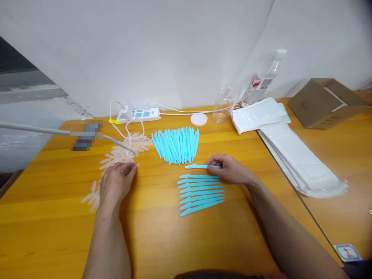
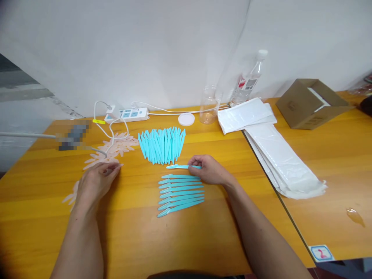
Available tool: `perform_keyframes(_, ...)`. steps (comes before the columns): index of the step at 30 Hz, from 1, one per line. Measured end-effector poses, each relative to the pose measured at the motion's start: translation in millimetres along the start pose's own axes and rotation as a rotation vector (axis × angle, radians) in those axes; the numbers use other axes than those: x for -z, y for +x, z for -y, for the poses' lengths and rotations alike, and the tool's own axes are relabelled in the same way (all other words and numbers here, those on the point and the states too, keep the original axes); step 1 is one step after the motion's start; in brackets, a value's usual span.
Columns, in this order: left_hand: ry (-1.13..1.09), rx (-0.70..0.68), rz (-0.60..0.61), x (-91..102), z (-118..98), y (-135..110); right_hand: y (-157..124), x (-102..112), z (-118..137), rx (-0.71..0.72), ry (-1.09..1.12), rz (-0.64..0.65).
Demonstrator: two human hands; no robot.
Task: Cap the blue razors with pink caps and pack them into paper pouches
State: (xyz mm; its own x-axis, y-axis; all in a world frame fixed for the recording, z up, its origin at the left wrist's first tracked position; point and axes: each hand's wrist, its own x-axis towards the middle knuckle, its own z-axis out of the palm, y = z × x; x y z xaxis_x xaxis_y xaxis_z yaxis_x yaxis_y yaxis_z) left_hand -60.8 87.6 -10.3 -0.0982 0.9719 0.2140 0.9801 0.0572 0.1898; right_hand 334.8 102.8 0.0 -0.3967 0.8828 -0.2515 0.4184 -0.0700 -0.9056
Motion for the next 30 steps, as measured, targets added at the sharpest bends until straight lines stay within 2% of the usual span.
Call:
perform_keyframes(3,-0.006,-0.035,-0.006,-0.6,-1,-1,0,-2,0,0.012,-0.016,-0.009)
perform_keyframes(5,-0.146,-0.021,0.023,-0.2,-11,-4,0,-4,2,0.029,-0.024,-0.013)
perform_keyframes(9,-0.701,-0.041,0.318,0.4,-56,-16,0,-10,5,0.088,-0.028,0.003)
perform_keyframes(11,-0.819,-0.074,0.414,-0.5,-81,-22,0,-13,6,0.104,-0.031,0.01)
perform_keyframes(14,-0.846,-0.093,0.468,-3.3,-103,-26,-1,-16,8,0.112,-0.052,0.012)
perform_keyframes(19,-0.872,-0.117,0.467,-9.2,-111,-30,-2,-17,13,0.139,-0.07,0.031)
perform_keyframes(23,-0.861,-0.169,0.397,-14.7,-121,-30,1,-22,12,0.188,-0.138,-0.009)
perform_keyframes(27,-0.719,-0.306,0.265,-22.3,-127,-26,7,-26,4,0.312,-0.357,-0.14)
perform_keyframes(30,-0.601,-0.419,0.214,-27.7,-124,-23,9,-26,0,0.369,-0.518,-0.149)
